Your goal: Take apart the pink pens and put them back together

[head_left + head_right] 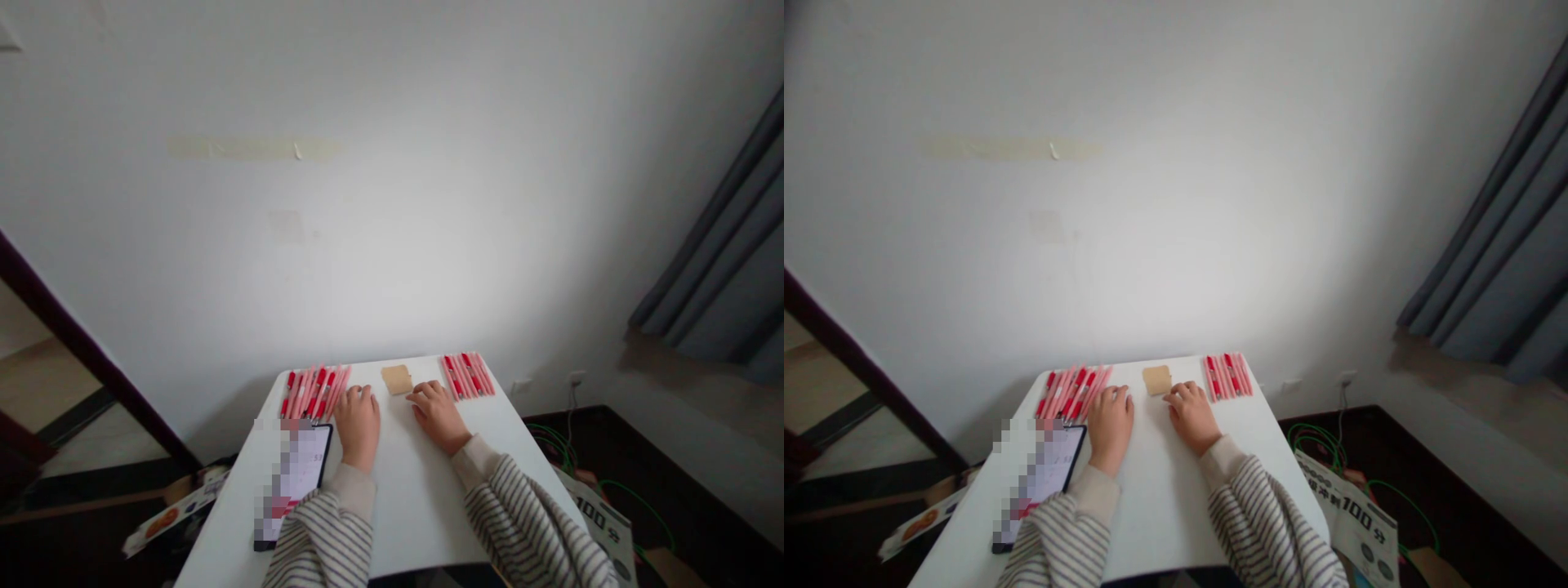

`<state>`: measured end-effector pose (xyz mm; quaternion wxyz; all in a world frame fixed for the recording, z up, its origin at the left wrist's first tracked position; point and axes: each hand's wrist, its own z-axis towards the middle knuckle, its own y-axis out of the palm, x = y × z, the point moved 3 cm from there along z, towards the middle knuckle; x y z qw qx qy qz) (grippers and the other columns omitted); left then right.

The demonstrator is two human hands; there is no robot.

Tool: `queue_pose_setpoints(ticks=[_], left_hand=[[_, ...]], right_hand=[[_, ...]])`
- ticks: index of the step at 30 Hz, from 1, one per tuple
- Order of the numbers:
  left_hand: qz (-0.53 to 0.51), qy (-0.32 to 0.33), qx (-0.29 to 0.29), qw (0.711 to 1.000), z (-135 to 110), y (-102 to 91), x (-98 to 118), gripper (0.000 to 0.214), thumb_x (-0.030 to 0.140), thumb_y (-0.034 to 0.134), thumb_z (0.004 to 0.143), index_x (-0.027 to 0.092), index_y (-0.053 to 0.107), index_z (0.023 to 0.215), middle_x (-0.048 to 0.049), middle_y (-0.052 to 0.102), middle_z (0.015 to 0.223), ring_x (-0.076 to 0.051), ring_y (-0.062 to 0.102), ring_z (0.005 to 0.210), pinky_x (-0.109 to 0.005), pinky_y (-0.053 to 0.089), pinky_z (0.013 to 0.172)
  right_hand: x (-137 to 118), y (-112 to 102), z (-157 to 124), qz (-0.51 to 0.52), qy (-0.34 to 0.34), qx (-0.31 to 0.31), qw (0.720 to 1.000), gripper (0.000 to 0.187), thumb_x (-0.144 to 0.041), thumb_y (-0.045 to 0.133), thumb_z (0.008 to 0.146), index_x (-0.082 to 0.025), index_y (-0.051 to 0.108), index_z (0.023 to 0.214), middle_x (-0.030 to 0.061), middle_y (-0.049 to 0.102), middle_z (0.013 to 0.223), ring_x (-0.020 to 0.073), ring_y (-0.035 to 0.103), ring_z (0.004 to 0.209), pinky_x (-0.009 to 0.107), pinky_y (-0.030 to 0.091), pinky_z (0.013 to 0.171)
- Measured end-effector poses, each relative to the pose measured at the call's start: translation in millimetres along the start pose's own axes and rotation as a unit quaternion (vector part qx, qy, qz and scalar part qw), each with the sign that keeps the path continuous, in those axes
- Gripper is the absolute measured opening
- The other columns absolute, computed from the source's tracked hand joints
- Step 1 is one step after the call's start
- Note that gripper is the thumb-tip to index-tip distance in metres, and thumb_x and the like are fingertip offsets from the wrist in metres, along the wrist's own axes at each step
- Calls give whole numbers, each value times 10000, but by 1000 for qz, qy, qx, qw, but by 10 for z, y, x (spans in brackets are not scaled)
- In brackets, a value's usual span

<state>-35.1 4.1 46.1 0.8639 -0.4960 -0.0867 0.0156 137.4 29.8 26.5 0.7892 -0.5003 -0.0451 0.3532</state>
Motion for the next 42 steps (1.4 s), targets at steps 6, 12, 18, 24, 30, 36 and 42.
queue_pose_setpoints(ticks=[6,12,18,24,30,36,42], left_hand=[[72,-88,13,993,1,-51,-62,360,254,362,884,186,614,1132,-133,579,1111,-292,464,1093,-421,392,846],[99,-108,0,989,8,-7,-79,359,261,381,875,176,616,1133,-138,582,1113,-301,446,1112,-485,356,893],[110,-111,38,987,21,3,-99,348,223,343,890,184,640,1066,-122,589,1037,-283,466,1051,-489,356,884],[128,-132,47,982,34,51,-128,356,172,326,882,145,678,921,-133,593,1000,-297,465,1034,-547,358,882],[105,-133,49,984,32,54,-136,324,225,365,894,193,683,949,-118,606,1002,-304,460,1039,-574,333,898],[39,-83,61,994,31,-5,-98,284,271,390,903,218,665,954,-91,631,954,-292,459,1041,-533,296,927],[-105,18,30,994,21,-6,62,214,315,471,883,283,666,963,-35,658,948,-233,482,993,-483,259,990]], right_hand=[[29,16,-7,4,7,9,1000,289,-135,541,855,-262,676,1077,52,638,1074,228,464,1077,373,420,925],[52,20,-1,11,21,14,1000,281,-135,565,846,-255,687,1069,68,636,1055,241,457,1071,394,421,925],[71,22,-8,16,31,35,999,270,-126,569,839,-233,697,1051,85,637,1020,246,463,1054,398,429,924],[97,45,-11,25,34,49,998,263,-122,567,837,-241,707,1024,88,634,1004,254,465,1041,407,444,911],[103,40,-13,32,31,62,997,258,-104,573,825,-233,711,1002,89,632,973,250,472,1016,404,453,895],[154,35,-32,57,32,101,993,252,-120,556,836,-234,695,1013,82,621,944,241,484,990,420,455,891],[251,3,-70,87,57,163,981,348,-229,526,885,-243,578,1229,89,576,1067,242,482,1047,447,435,946]])
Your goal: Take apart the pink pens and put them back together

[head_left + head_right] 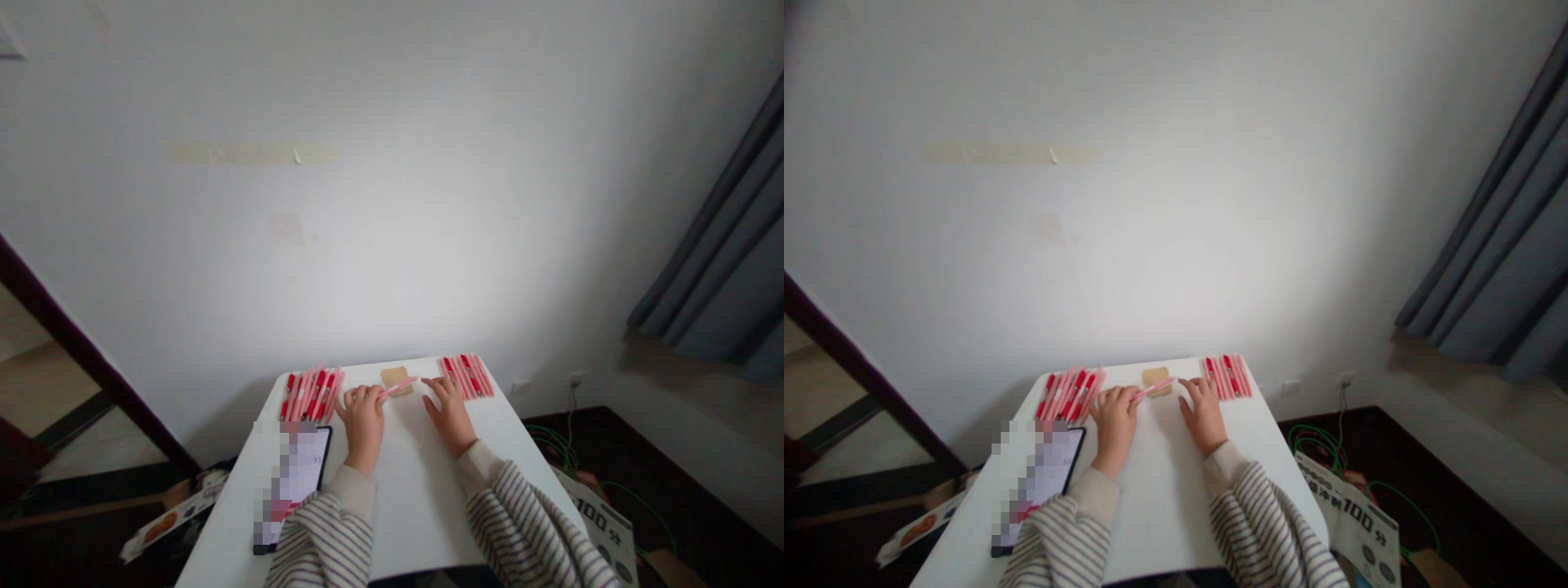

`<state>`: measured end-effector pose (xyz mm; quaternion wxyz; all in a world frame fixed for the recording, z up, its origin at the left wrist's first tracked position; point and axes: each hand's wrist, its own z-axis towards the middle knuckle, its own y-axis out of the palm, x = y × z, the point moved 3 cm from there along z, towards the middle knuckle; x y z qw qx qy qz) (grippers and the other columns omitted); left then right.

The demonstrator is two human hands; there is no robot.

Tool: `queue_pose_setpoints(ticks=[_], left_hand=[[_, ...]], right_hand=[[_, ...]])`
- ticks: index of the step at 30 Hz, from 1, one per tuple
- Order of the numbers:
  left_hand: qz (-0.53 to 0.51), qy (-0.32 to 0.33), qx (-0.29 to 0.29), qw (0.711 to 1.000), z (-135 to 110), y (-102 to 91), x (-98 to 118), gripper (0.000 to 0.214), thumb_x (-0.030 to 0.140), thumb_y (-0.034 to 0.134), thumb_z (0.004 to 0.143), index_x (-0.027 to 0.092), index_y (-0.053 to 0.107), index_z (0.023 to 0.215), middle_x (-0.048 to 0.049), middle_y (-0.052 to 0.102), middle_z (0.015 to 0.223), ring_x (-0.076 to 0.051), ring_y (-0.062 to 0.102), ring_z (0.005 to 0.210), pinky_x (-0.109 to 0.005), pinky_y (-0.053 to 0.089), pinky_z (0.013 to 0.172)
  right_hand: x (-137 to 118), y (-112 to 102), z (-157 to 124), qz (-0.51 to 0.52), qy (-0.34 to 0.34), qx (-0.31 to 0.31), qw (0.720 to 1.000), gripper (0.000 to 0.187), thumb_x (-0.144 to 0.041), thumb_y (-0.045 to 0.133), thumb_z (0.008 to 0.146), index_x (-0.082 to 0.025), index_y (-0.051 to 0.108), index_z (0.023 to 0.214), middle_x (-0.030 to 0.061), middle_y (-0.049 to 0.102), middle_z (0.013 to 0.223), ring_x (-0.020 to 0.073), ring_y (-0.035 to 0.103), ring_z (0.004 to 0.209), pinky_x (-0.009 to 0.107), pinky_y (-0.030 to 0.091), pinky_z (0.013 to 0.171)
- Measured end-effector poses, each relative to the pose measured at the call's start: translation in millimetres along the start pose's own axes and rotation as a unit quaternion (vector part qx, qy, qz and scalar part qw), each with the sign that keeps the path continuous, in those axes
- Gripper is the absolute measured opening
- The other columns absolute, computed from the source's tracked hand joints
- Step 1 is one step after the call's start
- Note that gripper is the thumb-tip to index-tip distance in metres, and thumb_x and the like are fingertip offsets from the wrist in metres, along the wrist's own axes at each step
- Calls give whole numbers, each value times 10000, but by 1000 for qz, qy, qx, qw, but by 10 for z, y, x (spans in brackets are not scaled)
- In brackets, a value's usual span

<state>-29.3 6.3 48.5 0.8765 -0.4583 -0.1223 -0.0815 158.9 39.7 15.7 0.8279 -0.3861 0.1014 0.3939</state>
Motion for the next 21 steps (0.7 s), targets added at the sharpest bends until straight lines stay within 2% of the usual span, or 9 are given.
queue_pose_setpoints(ticks=[4,8,13,21], left_hand=[[-68,42,-14,997,-42,84,65,217,344,471,889,289,675,936,-25,666,954,-217,480,1007,-469,245,1019],[-92,63,-32,993,-67,146,92,192,336,502,876,305,685,925,-12,672,952,-209,482,1004,-478,229,1046],[-96,61,-43,993,-74,159,110,186,339,536,858,318,686,967,-11,677,972,-214,481,1018,-491,219,1063],[-68,53,-53,995,-74,176,102,196,337,561,842,340,689,990,-8,676,975,-214,480,1027,-488,196,1079]], right_hand=[[66,-31,-10,7,7,18,1000,399,-322,547,892,-263,536,1287,93,554,1143,248,466,1103,446,421,969],[99,5,-22,17,-4,-27,999,236,-325,562,891,-250,665,1091,68,631,951,235,502,996,410,442,904],[97,12,-13,34,7,-38,999,175,-317,564,893,-230,708,940,64,647,839,221,519,902,362,453,817],[125,-22,1,57,26,-24,998,234,-344,523,913,-212,716,902,74,663,837,228,518,909,376,444,830]])
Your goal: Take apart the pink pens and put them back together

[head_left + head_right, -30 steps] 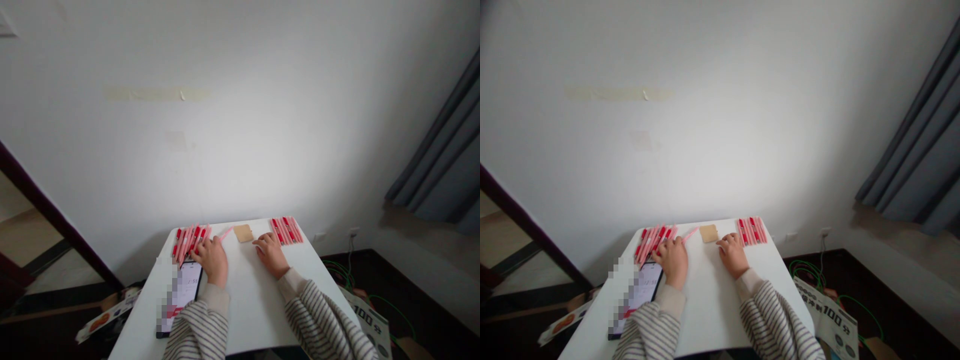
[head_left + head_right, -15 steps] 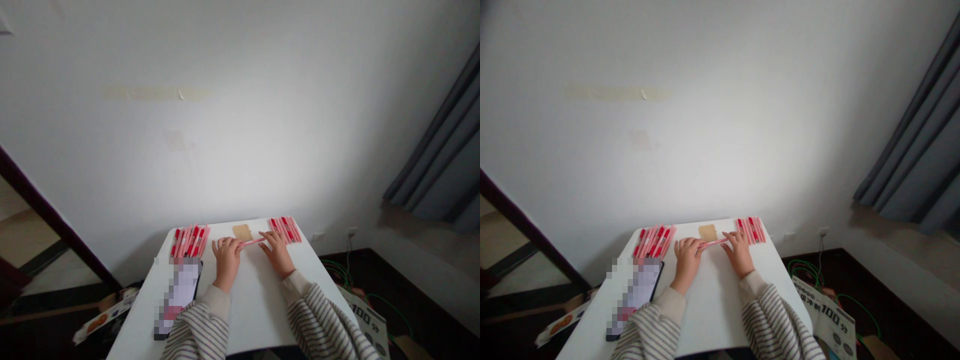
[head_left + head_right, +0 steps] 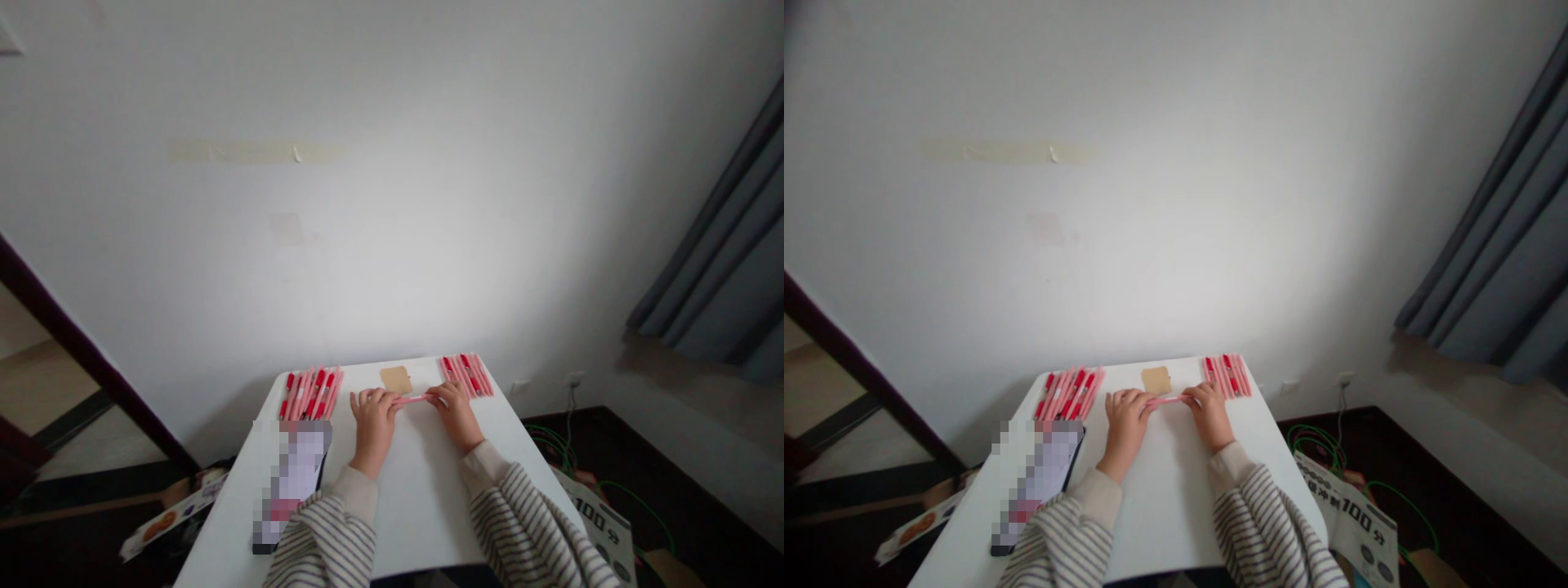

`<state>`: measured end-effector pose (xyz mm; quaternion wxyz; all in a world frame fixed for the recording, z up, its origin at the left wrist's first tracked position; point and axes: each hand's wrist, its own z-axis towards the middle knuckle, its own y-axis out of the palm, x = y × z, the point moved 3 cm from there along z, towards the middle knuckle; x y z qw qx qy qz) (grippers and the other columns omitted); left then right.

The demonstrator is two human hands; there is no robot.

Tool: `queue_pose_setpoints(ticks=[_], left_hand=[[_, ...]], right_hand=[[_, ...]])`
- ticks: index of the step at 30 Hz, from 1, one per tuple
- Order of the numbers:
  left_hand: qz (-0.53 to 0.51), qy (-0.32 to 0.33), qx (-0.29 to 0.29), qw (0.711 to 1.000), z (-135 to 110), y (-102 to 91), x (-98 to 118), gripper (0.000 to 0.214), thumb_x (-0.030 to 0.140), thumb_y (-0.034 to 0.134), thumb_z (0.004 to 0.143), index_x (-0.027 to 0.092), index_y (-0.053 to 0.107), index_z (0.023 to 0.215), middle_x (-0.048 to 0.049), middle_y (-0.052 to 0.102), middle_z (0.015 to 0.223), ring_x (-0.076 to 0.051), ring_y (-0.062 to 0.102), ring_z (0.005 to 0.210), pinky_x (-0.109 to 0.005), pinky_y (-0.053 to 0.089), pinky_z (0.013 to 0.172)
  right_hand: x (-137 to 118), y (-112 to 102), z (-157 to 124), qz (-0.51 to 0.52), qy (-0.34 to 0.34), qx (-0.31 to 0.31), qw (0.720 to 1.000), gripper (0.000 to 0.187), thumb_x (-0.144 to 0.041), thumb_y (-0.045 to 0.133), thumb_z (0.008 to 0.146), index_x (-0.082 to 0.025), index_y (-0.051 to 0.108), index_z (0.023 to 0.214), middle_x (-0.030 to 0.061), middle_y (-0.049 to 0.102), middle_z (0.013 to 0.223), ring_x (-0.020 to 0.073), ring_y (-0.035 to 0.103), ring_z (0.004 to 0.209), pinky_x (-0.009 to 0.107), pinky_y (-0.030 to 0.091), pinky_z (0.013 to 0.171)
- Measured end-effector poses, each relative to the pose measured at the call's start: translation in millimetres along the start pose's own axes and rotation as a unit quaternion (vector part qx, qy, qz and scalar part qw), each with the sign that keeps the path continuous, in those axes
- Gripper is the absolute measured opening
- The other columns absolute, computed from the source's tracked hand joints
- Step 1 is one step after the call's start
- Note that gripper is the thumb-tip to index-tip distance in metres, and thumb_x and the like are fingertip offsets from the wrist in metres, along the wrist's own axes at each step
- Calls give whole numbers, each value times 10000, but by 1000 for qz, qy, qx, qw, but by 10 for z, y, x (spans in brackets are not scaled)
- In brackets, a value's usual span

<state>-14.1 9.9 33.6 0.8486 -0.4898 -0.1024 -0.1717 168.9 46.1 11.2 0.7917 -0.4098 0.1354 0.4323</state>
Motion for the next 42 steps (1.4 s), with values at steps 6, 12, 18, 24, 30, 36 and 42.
queue_pose_setpoints(ticks=[6,12,18,24,30,36,42], left_hand=[[5,-10,-20,1000,1,-16,3,216,319,522,866,367,695,985,3,682,952,-210,470,1015,-518,142,1094],[15,-17,-18,1000,6,-19,-17,269,260,516,867,410,685,1015,14,688,934,-211,480,986,-573,109,1091],[10,-17,-13,1000,10,-13,-23,258,275,487,880,381,697,984,9,697,935,-215,486,967,-558,132,1092],[17,-21,-22,999,-8,1,0,260,291,446,899,346,687,981,-4,698,942,-223,487,998,-583,123,1093],[37,-38,14,998,-17,-38,-4,268,336,548,846,342,641,1097,-43,605,1195,-252,450,1138,-605,183,1076],[48,-41,33,997,-21,-27,-52,180,325,539,852,320,697,938,-32,568,1231,-253,426,1157,-587,209,1069],[45,-48,24,998,-24,7,-64,219,340,490,877,345,695,954,-33,569,1218,-253,415,1149,-618,202,1055]], right_hand=[[8,3,10,2,6,1,1000,299,-394,506,917,-203,733,884,76,660,784,225,515,878,360,434,807],[-11,-18,16,-2,2,1,1000,293,-406,520,909,-221,747,891,60,650,721,215,504,847,342,412,794],[9,-23,9,-20,4,18,1000,220,-374,566,887,-263,755,887,53,663,725,234,487,893,371,391,826],[6,-37,11,-42,0,28,999,152,-350,608,862,-302,750,892,36,676,755,240,492,927,397,375,858],[55,-41,15,-31,22,48,998,201,-367,569,886,-280,749,876,50,685,781,239,500,902,402,379,848],[105,-33,8,-29,28,51,998,220,-387,554,892,-282,747,889,54,687,805,242,499,901,403,379,846],[123,-25,7,-32,24,51,998,228,-393,555,889,-281,753,874,60,684,799,242,499,893,402,383,825]])
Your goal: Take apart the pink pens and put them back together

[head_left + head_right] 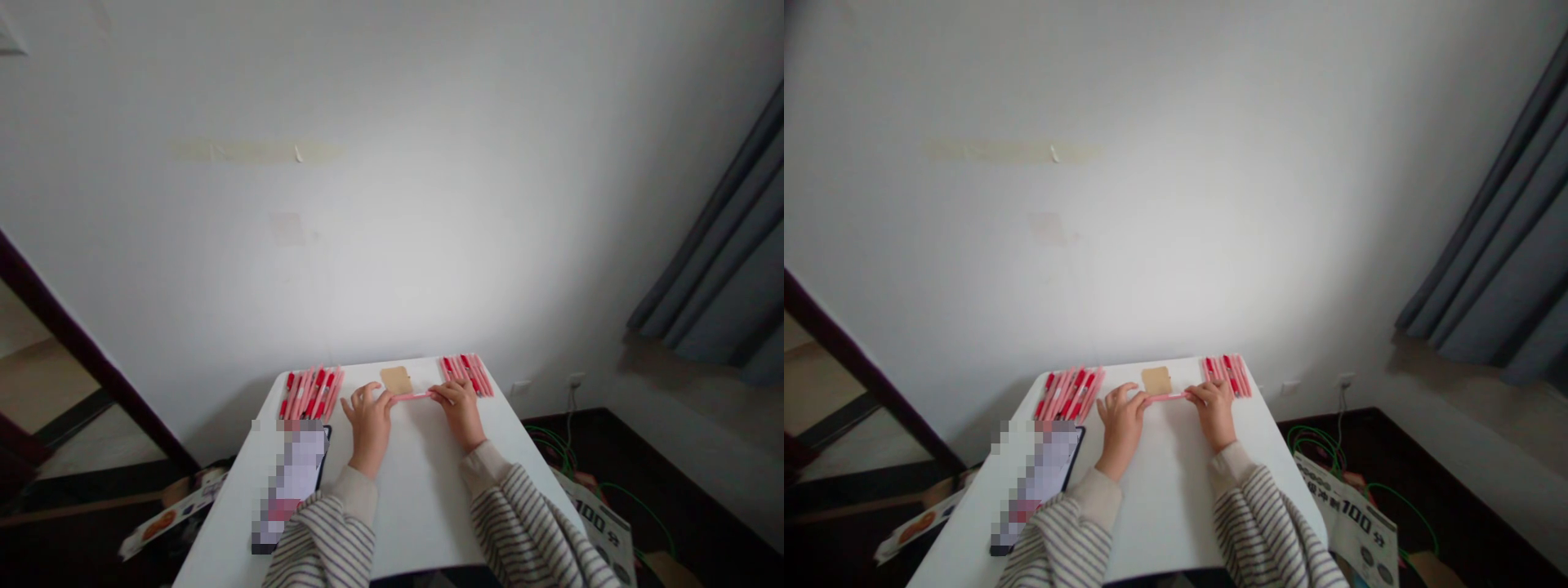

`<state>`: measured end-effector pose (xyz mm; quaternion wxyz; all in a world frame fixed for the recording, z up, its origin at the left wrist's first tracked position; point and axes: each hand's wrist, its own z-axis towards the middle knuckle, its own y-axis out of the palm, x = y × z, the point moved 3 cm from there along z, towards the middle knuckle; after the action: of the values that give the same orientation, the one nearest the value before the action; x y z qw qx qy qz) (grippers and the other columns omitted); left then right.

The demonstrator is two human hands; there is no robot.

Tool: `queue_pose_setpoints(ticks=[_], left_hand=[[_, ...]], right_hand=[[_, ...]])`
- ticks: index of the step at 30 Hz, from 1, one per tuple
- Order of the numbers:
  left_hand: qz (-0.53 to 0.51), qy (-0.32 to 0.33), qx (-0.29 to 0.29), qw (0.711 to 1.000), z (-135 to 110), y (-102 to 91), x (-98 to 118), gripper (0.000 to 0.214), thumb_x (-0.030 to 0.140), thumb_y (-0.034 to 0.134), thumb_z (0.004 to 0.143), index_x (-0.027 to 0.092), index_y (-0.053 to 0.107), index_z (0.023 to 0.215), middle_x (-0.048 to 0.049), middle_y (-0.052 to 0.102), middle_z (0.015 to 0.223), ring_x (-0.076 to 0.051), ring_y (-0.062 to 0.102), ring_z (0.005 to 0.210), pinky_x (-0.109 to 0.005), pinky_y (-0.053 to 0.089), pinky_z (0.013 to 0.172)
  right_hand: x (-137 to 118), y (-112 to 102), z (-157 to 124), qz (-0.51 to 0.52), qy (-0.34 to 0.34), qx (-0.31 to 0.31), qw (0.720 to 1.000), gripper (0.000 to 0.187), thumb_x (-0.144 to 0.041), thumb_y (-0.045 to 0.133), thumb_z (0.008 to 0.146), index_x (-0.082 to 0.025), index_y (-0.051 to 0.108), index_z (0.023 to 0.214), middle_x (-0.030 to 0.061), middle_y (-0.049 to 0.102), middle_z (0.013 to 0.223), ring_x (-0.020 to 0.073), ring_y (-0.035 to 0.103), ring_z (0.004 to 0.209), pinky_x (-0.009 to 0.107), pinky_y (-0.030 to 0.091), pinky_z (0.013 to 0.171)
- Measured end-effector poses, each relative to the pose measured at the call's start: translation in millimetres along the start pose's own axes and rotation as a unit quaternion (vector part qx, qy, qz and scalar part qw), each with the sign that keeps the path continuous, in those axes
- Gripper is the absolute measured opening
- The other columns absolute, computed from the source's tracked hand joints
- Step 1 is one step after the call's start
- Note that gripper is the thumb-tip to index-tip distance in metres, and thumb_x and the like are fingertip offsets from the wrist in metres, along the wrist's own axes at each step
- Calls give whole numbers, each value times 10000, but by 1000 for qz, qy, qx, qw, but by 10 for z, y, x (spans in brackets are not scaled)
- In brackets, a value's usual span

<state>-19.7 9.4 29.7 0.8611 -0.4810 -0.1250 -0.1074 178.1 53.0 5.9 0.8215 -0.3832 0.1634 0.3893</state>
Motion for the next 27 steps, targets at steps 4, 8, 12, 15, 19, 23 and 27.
queue_pose_setpoints(ticks=[4,8,12,15,19,23,27], left_hand=[[-1,-7,-20,1000,-3,-3,12,226,284,471,882,317,688,933,-31,591,1161,-246,421,1128,-611,203,1057],[-5,-11,-30,999,-7,-18,39,241,288,440,896,297,675,947,-38,604,1120,-249,427,1124,-628,193,1056],[-17,3,-17,1000,-6,-44,66,254,365,502,871,320,632,1084,-55,585,1177,-259,421,1154,-638,213,1050],[-18,9,-17,1000,-5,-43,68,218,337,545,849,319,645,1042,-45,585,1181,-252,428,1152,-625,225,1054],[-9,-2,-20,1000,-11,-18,49,184,317,499,873,298,670,940,-40,584,1179,-252,424,1154,-624,209,1061],[-4,-11,-27,1000,-14,-1,36,224,284,455,891,280,677,920,-42,581,1189,-247,418,1157,-605,205,1072],[-17,-10,-26,999,-4,-18,36,226,347,473,886,294,670,984,-44,582,1192,-255,421,1160,-613,218,1064]], right_hand=[[-7,-16,2,14,3,-2,1000,221,-391,557,889,-290,753,874,53,693,812,247,491,904,411,376,841],[-11,-23,0,18,6,2,1000,208,-380,563,886,-292,751,873,51,698,829,249,491,916,415,377,852],[2,-11,-4,14,10,5,1000,211,-377,563,886,-284,752,872,56,695,822,248,498,911,418,384,847],[4,-3,-8,13,9,1,1000,212,-374,566,884,-277,754,873,57,690,819,244,505,911,418,388,847],[-12,-1,-9,19,6,-11,1000,207,-368,572,881,-274,756,884,57,692,834,243,504,916,421,381,860],[-20,-4,-5,24,10,-15,1000,181,-358,592,872,-282,755,889,51,700,852,247,498,919,417,375,865],[-11,0,-1,28,18,-11,999,188,-369,590,872,-282,757,876,52,703,851,246,498,914,410,380,861]])
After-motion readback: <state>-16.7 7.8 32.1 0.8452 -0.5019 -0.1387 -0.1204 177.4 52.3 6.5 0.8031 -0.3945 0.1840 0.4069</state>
